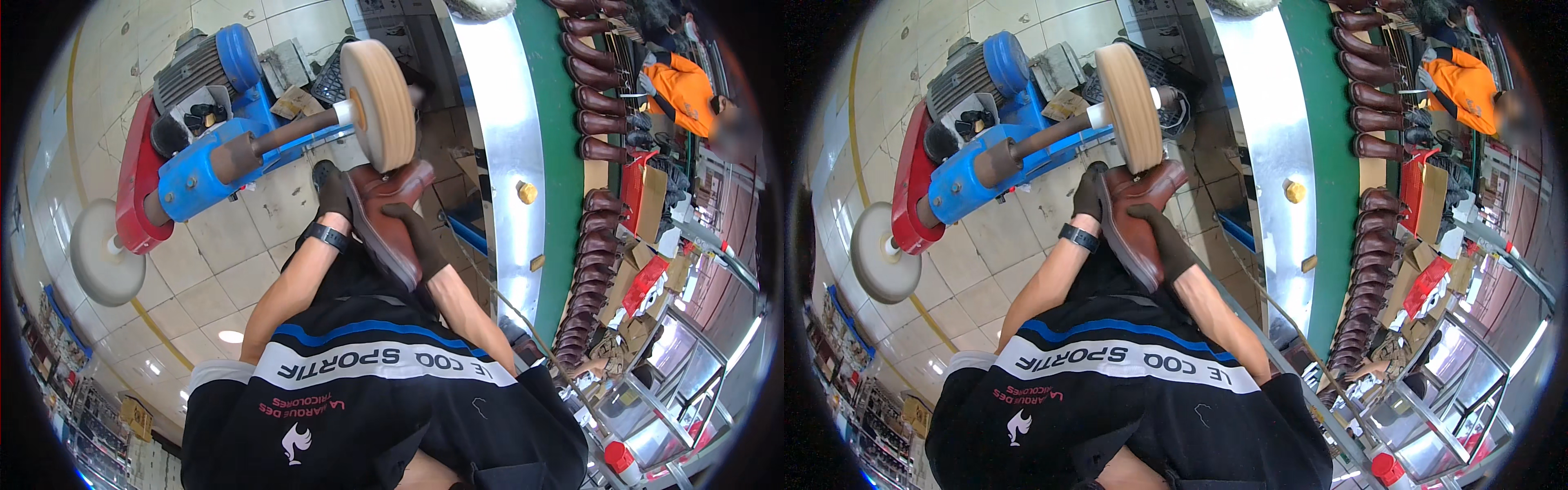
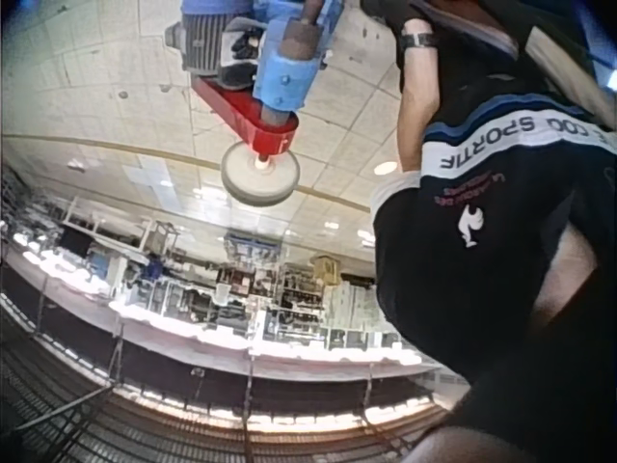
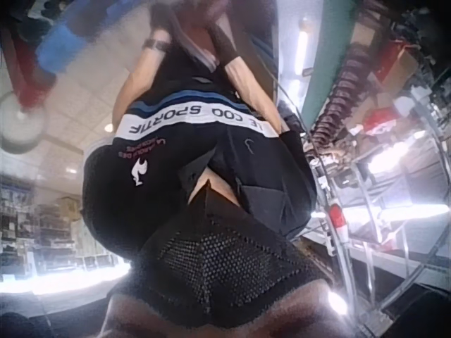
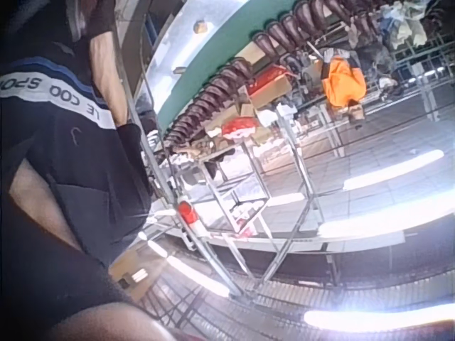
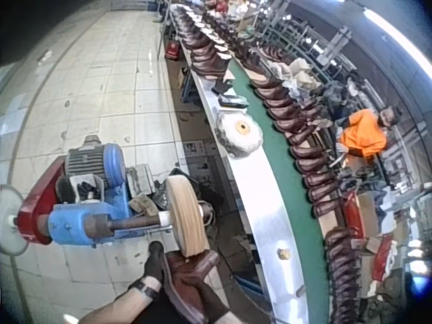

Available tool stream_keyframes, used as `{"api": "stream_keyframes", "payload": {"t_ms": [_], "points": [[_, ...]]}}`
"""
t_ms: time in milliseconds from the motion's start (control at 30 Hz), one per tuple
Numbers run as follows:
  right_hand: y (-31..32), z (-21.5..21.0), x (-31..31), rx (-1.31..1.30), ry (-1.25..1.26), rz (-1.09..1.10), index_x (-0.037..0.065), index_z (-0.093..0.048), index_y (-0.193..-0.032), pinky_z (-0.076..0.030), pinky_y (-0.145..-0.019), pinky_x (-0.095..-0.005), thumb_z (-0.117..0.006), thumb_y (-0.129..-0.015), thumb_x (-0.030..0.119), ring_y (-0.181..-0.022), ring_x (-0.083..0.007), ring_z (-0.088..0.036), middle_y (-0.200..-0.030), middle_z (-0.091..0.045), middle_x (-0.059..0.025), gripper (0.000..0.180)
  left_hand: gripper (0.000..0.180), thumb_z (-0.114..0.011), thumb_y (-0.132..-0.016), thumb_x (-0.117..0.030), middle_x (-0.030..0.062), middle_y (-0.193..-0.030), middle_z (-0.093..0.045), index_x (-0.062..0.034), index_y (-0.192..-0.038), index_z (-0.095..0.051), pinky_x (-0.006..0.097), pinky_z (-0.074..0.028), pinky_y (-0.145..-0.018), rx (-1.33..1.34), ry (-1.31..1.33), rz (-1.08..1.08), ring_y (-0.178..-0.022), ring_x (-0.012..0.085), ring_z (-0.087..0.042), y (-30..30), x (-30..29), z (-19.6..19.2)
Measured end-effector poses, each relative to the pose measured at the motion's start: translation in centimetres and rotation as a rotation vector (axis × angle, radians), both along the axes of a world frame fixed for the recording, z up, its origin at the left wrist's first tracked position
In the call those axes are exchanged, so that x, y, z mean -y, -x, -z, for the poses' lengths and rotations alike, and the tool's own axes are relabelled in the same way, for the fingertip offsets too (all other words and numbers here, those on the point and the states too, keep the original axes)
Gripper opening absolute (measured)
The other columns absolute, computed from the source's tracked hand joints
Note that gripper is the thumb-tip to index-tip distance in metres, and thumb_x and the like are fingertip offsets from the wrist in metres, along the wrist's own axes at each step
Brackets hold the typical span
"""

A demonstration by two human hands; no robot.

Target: Polishing and finishing leather boots using a motorized buffing wheel in a factory setting.

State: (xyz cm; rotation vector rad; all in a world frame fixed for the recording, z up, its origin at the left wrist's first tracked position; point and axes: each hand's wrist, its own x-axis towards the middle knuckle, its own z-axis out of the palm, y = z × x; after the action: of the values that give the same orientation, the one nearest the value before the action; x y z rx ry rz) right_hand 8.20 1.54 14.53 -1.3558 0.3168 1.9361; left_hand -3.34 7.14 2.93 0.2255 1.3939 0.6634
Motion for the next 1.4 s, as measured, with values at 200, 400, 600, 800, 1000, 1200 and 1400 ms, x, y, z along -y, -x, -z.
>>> {"api": "stream_keyframes", "payload": {"t_ms": [200, 400, 600, 800, 1000, 1200, 1400], "points": [[-0.9, -1.0, -0.7, -0.034, -0.032, -0.006, 0.001, -0.047, -0.114, -0.052, -0.069, -0.0296, -0.061, -0.075, 0.023, -0.078, -0.0215, -0.061, -0.094, -0.06, -0.0144, 0.047, 0.034, -0.041, -0.085, -0.029, 0.0073, -0.077, -0.06, -0.0036, -0.079, -0.062, 0.028, -0.043, -0.066, -0.4, -0.095, 0.198, -0.07, 0.0155, -0.055, -1.2, 0.5, 4.3], [-3.4, -0.3, 0.9, 0.501, -0.448, -0.599, -0.002, -0.022, -0.133, -0.046, -0.083, -0.0314, -0.072, -0.068, 0.031, -0.099, -0.0244, -0.056, -0.114, -0.05, -0.0181, 0.088, 0.032, -0.043, -0.085, -0.03, 0.0072, -0.079, -0.056, -0.0013, -0.083, -0.057, 0.031, -0.043, -0.067, -0.075, -0.066, -0.252, -0.07, 0.0165, -0.051, -0.8, 2.6, 3.0], [-4.4, -1.7, 3.5, 0.924, -0.574, -1.0, 0.002, -0.015, -0.139, -0.033, -0.098, -0.0347, -0.08, -0.055, 0.034, -0.113, -0.0252, -0.045, -0.122, -0.048, -0.015, 0.11, 0.035, -0.051, -0.085, -0.029, 0.0102, -0.09, -0.055, 0.001, -0.103, -0.051, 0.028, -0.042, -0.074, -0.45, -0.366, -0.18, -0.083, 0.0163, -0.051, -3.5, 4.2, -5.8], [-6.7, -1.0, 3.3, 0.566, -0.563, -0.733, 0.007, -0.023, -0.138, -0.037, -0.093, -0.0312, -0.075, -0.059, 0.01, -0.108, -0.0186, -0.047, -0.123, -0.048, -0.0131, 0.095, 0.03, -0.042, -0.092, -0.02, 0.0067, -0.107, -0.056, -0.0046, -0.116, -0.05, 0.029, -0.045, -0.08, 0.253, -0.503, 0.212, -0.099, 0.017, -0.052, 0.7, 3.9, -2.1], [-7.7, -0.2, 2.5, 0.357, -0.43, -0.637, 0.009, -0.026, -0.138, -0.038, -0.092, -0.0302, -0.073, -0.06, 0.008, -0.108, -0.0184, -0.048, -0.125, -0.047, -0.012, 0.09, 0.031, -0.048, -0.088, -0.01, 0.0102, -0.109, -0.056, -0.0028, -0.118, -0.048, 0.03, -0.045, -0.083, 0.576, -0.465, 0.366, -0.1, 0.0182, -0.054, 0.0, 0.6, 6.3], [-8.0, 0.8, 3.2, 0.214, -0.309, -0.522, 0.006, -0.031, -0.136, -0.04, -0.09, -0.0292, -0.066, -0.062, 0.004, -0.106, -0.0202, -0.05, -0.121, -0.05, -0.0129, 0.082, 0.039, -0.055, -0.084, -0.011, 0.0107, -0.114, -0.055, -0.003, -0.121, -0.045, 0.032, -0.045, -0.086, 0.201, -0.865, 0.689, -0.103, 0.0203, -0.054, -0.3, 2.3, 11.6], [-8.6, 0.6, 4.1, 0.033, -0.238, -0.365, 0.003, -0.033, -0.134, -0.039, -0.092, -0.0294, -0.063, -0.059, 0.007, -0.105, -0.0193, -0.051, -0.116, -0.052, -0.0134, 0.08, 0.048, -0.059, -0.081, -0.017, 0.0123, -0.121, -0.05, -0.0001, -0.122, -0.042, 0.041, -0.039, -0.096, 1.279, -0.103, 0.199, -0.11, 0.0264, -0.05, -0.1, 1.6, 5.3]]}}
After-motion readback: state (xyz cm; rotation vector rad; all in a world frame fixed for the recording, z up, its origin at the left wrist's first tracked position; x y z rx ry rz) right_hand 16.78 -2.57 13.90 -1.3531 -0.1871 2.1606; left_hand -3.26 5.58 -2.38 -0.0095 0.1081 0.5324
